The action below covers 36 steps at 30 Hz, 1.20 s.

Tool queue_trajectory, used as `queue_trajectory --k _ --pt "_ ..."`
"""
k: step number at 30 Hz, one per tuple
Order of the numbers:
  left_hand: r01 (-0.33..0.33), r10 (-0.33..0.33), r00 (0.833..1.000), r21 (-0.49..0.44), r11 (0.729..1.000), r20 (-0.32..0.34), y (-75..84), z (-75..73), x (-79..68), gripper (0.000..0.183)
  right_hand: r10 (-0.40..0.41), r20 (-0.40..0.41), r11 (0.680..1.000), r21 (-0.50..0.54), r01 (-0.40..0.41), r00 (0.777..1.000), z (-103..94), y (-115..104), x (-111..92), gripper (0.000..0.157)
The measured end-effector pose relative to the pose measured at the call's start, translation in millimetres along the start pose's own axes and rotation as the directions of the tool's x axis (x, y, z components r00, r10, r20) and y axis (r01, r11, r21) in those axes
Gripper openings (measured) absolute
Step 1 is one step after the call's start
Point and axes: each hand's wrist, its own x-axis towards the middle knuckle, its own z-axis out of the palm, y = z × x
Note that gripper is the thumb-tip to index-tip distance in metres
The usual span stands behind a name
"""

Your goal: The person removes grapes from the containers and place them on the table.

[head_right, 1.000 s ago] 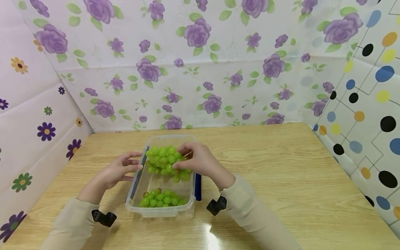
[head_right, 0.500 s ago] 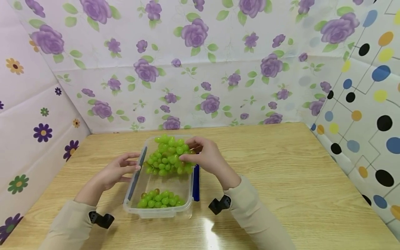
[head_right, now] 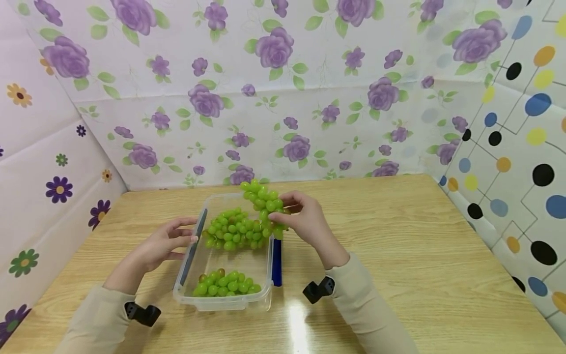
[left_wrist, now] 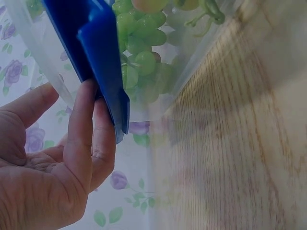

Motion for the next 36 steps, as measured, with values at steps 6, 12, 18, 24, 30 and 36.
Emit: queue_trajectory --k 6,12,18,24,30,36 --pt "0.001 -0.001 1.000 -0.016 1.000 0.002 -4.2 2.2 -0.4 0.068 0.012 -0.050 0.999 -0.049 -0.014 0.999 -11.8 3.6 2.3 0.040" --pt "-0.005 0.005 1.000 -0.016 1.000 -0.004 -3.7 2.6 -0.4 0.067 -0.008 -0.097 0.997 -0.082 0.000 0.995 -24.2 5.2 5.7 0.040" --pt "-0.005 0.005 1.000 -0.008 1.000 -0.005 -1.7 1.9 1.9 0.068 0.005 -0.124 0.996 -0.082 -0.015 0.992 -36.1 8.8 6.2 0.042" --pt "-0.002 0.002 1.000 -0.004 1.000 -0.011 -1.9 1.5 2.3 0.067 0.029 -0.142 0.994 -0.100 -0.043 0.990 -45.5 9.2 5.0 0.045" --pt "0.002 -0.002 1.000 -0.008 1.000 -0.016 -1.8 1.2 1.0 0.067 0.038 -0.151 0.988 -0.144 -0.060 0.988 -54.6 9.1 5.1 0.046" --pt "0.002 -0.003 1.000 -0.013 1.000 -0.017 -1.4 1.0 -0.4 0.066 0.035 -0.142 0.982 -0.182 -0.060 0.989 -63.5 11.9 6.9 0.046"
